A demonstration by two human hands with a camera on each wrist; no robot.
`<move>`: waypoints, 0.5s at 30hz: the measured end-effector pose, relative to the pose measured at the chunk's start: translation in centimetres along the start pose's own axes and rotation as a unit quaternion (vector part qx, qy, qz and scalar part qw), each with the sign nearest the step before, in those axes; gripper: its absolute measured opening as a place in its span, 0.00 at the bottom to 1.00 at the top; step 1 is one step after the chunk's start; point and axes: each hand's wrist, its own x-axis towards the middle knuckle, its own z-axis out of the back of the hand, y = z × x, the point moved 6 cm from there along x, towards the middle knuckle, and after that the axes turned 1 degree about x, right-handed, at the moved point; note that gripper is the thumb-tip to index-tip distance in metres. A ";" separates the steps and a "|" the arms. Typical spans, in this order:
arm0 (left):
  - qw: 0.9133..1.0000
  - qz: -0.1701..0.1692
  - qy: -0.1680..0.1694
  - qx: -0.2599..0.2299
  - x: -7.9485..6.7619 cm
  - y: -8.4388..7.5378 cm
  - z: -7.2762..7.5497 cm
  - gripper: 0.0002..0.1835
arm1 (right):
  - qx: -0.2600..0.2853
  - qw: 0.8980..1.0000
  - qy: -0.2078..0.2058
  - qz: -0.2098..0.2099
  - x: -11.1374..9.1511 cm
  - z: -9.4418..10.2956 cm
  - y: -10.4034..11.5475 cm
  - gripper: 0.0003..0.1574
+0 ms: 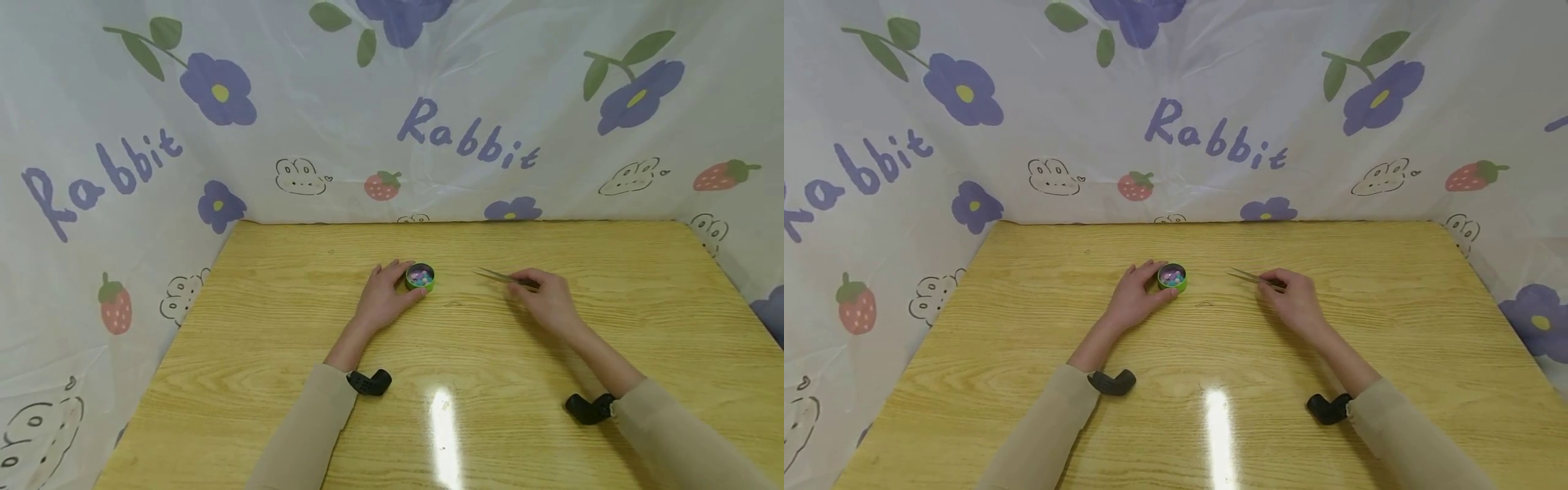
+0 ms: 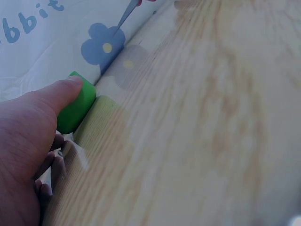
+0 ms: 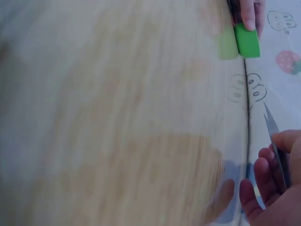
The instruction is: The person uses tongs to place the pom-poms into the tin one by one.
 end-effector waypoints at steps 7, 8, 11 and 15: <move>1.000 0.001 0.004 0.001 -0.1 -0.3 0.1 0.34 | -0.056 0.997 -0.047 0.025 -0.2 0.9 -0.2 0.12; 1.000 0.001 0.004 0.001 -0.1 -0.3 0.1 0.34 | -0.062 0.996 -0.053 0.028 -0.2 1.0 -0.3 0.12; 1.000 -0.001 0.002 -0.001 -0.1 -0.4 0.1 0.34 | -0.067 0.995 -0.062 0.029 -0.3 1.3 -0.3 0.11; 1.000 -0.002 0.001 0.000 -0.1 -0.4 0.1 0.35 | -0.075 0.995 -0.060 0.022 -0.5 1.4 -0.7 0.11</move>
